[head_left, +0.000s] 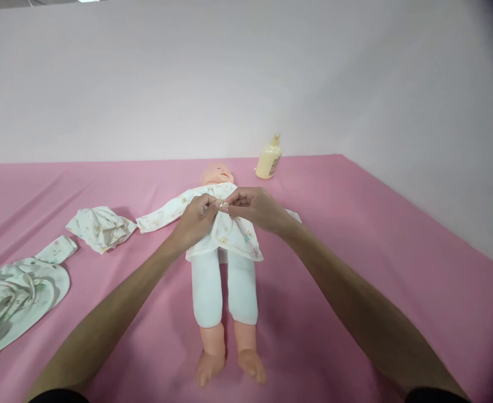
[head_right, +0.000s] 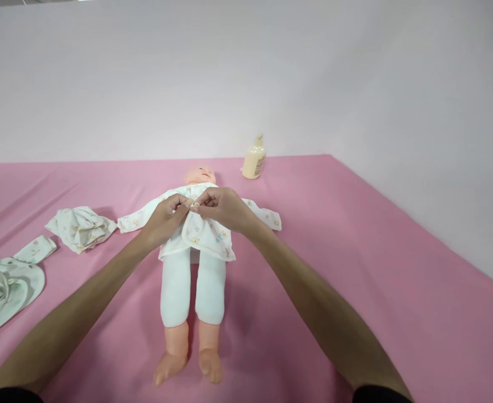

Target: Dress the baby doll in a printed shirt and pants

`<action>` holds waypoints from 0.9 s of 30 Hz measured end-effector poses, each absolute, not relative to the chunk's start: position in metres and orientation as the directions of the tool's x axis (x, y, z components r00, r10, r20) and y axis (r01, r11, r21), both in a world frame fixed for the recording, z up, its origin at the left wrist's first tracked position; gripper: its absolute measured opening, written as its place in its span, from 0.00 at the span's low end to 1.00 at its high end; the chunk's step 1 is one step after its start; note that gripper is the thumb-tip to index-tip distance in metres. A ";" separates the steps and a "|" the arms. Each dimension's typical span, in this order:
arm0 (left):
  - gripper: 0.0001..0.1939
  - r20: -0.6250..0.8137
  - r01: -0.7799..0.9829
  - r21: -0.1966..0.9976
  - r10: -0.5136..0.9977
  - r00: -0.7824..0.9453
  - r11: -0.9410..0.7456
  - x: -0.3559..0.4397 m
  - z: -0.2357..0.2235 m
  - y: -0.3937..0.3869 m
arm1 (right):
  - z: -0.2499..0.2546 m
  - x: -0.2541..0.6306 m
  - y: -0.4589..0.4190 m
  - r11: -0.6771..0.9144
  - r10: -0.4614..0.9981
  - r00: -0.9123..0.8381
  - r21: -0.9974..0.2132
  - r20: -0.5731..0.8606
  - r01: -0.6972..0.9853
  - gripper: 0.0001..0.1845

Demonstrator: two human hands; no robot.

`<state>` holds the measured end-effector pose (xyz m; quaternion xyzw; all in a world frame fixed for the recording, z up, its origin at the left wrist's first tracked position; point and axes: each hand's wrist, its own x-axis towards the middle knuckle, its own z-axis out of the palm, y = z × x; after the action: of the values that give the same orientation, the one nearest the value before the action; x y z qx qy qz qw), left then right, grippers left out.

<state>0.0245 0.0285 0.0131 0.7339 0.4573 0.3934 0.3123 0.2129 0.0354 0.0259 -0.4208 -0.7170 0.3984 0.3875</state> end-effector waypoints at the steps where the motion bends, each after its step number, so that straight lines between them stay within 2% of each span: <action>1: 0.16 0.274 0.413 0.833 0.924 0.268 -0.367 0.024 0.014 0.028 | 0.025 0.212 0.035 0.363 0.905 -0.341 -0.881 0.254 0.305 0.14; 6: 0.16 0.132 0.374 0.899 0.955 0.266 -0.228 0.021 0.021 0.027 | 0.022 0.208 0.035 0.571 0.818 -0.349 -0.720 0.458 0.394 0.10; 11: 0.14 -0.002 0.448 0.885 0.961 0.277 -0.127 0.017 0.026 0.026 | 0.019 0.209 0.037 0.606 0.792 -0.408 -0.669 0.455 0.431 0.11; 14: 0.14 0.009 0.524 0.835 0.956 0.294 -0.169 0.015 0.028 0.025 | 0.021 0.209 0.037 0.615 0.787 -0.406 -0.643 0.464 0.457 0.11; 18: 0.12 0.088 0.672 0.680 0.942 0.323 -0.293 0.010 0.035 0.019 | 0.025 0.207 0.025 0.608 0.791 -0.317 -0.608 0.524 0.512 0.11; 22: 0.13 0.030 0.840 0.451 0.945 0.325 -0.304 0.002 0.048 0.006 | 0.007 0.208 -0.005 0.576 0.781 -0.236 -0.520 0.578 0.631 0.09; 24: 0.14 -0.001 0.874 0.345 0.931 0.365 -0.342 -0.001 0.054 -0.004 | -0.010 0.210 -0.023 0.566 0.775 -0.269 -0.438 0.572 0.699 0.08; 27: 0.15 -0.025 0.837 0.193 0.850 0.527 -0.513 -0.001 0.053 -0.019 | -0.032 0.210 -0.041 0.616 0.721 -0.391 -0.271 0.572 0.740 0.14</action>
<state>-0.0008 -0.0188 0.0535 0.8689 0.4852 0.0361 0.0909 0.2102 -0.0415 -0.0323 -0.4382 -0.8338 -0.0138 0.3355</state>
